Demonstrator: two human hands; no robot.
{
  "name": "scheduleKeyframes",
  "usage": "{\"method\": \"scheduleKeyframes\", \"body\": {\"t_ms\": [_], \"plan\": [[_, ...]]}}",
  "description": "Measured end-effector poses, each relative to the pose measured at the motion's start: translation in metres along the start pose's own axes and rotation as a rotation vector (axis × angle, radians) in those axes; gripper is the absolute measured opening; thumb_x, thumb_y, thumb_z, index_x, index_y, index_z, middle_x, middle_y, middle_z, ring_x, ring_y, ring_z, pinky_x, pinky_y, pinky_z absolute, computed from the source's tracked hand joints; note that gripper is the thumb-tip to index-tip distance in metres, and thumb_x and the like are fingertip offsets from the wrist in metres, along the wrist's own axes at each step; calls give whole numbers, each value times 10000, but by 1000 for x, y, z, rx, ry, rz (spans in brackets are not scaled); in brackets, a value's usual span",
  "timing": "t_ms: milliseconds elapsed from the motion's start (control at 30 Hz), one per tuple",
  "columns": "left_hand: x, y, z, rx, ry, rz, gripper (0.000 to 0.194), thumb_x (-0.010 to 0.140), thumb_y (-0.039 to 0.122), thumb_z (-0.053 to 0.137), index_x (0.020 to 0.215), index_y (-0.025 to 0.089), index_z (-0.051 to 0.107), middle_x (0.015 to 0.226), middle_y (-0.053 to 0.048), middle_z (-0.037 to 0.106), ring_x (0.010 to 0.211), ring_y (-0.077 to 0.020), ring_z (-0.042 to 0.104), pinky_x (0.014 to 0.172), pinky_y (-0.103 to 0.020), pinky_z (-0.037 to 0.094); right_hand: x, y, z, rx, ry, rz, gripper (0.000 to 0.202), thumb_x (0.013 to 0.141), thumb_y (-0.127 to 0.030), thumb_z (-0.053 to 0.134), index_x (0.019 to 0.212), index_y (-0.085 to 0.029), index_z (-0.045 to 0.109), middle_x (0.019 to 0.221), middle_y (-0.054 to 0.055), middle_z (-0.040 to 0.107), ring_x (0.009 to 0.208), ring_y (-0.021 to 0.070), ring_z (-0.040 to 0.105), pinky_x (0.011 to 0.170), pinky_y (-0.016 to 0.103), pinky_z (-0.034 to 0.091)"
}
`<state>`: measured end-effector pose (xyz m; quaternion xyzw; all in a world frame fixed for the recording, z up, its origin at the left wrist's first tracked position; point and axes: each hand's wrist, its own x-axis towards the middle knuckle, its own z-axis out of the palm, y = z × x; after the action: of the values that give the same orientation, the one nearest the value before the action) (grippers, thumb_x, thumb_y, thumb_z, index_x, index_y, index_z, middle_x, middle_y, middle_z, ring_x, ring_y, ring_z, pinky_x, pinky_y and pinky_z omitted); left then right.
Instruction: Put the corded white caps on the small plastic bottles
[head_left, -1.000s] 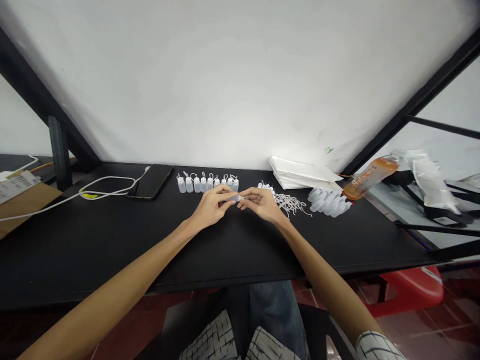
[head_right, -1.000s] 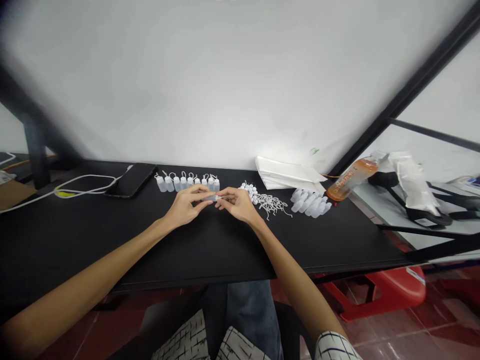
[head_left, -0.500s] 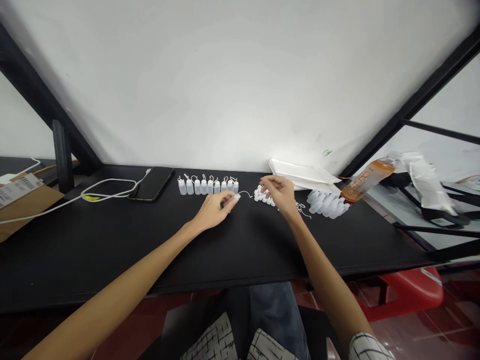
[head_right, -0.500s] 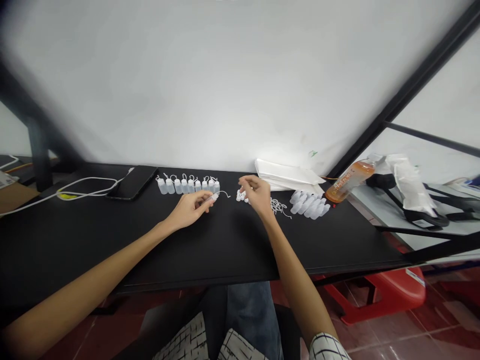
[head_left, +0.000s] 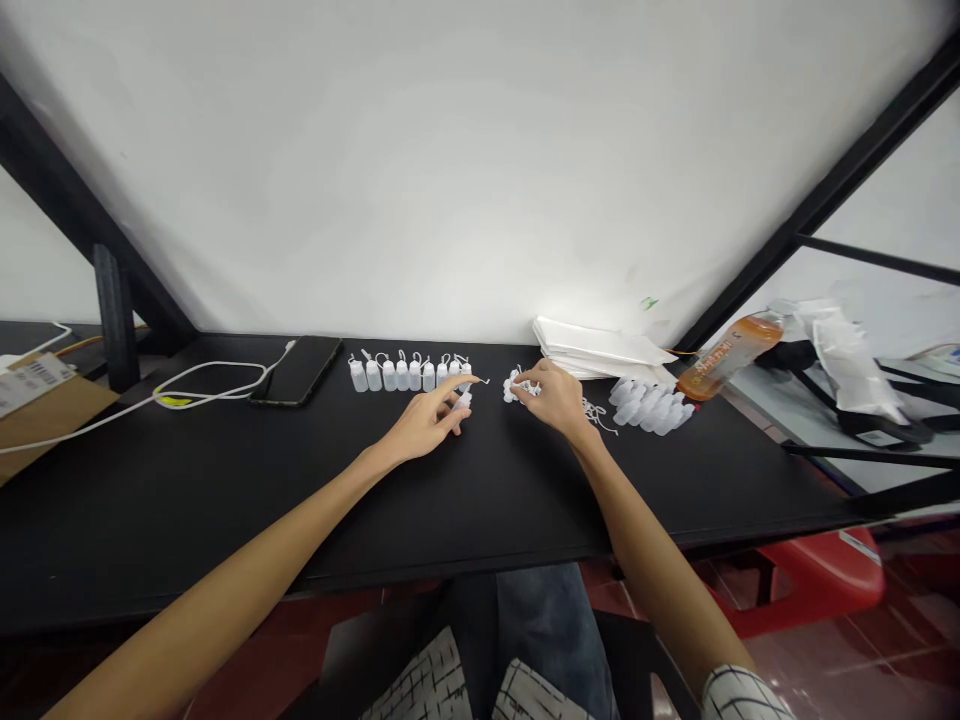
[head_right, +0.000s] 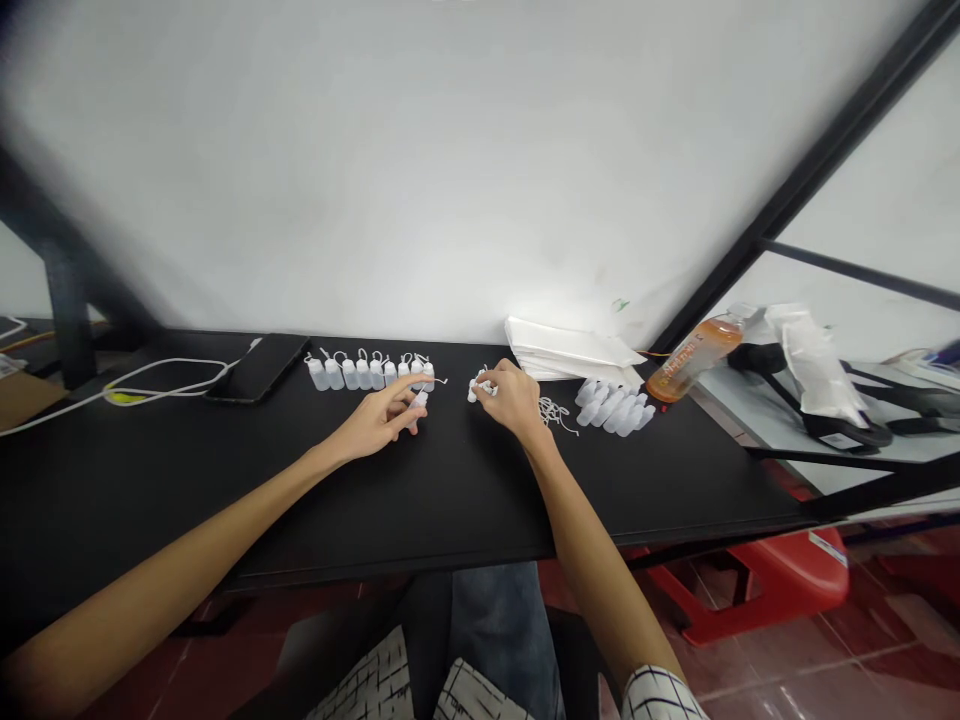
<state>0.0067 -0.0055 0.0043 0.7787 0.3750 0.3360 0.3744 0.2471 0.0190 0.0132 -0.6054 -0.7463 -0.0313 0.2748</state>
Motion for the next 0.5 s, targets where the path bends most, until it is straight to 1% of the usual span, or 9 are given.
{"method": "scheduleKeyframes", "body": {"t_ms": [67, 200, 267, 400, 500], "plan": [[0, -1, 0, 23, -13, 17, 453, 919, 328, 479, 1369, 284, 453, 908, -13, 595, 659, -111, 630, 554, -215, 491, -2, -5, 4, -43, -23, -2, 147, 816, -317, 636, 860, -258, 763, 851, 22, 631, 759, 157, 578, 586, 261, 309], [1, -2, 1, 56, -15, 38, 440, 926, 341, 466, 1362, 286, 484, 897, -11, 591, 669, -112, 626, 545, -206, 488, -3, -8, 6, -83, -56, -7, 149, 841, -277, 611, 840, -253, 758, 857, 18, 629, 746, 143, 572, 576, 257, 297], [1, -3, 1, 59, -6, 34, 434, 922, 354, 470, 1348, 277, 502, 884, -10, 594, 670, -116, 629, 539, -207, 487, -3, -9, 5, -71, -64, -15, 148, 843, -259, 606, 825, -246, 752, 848, 16, 630, 742, 140, 573, 574, 256, 299], [1, -3, 2, 34, 17, 9, 446, 891, 368, 517, 1318, 240, 507, 895, -16, 623, 674, -132, 644, 550, -228, 504, -5, -15, 4, 4, -91, -80, 118, 835, -258, 623, 812, -229, 736, 852, 16, 635, 751, 140, 575, 597, 246, 327], [2, -4, 2, 34, 47, -3, 417, 849, 368, 585, 1230, 204, 545, 913, -29, 647, 692, -145, 652, 597, -254, 527, -7, -21, 5, 29, -113, -117, 107, 827, -278, 647, 791, -211, 723, 856, 24, 634, 750, 143, 573, 625, 248, 347]]}}
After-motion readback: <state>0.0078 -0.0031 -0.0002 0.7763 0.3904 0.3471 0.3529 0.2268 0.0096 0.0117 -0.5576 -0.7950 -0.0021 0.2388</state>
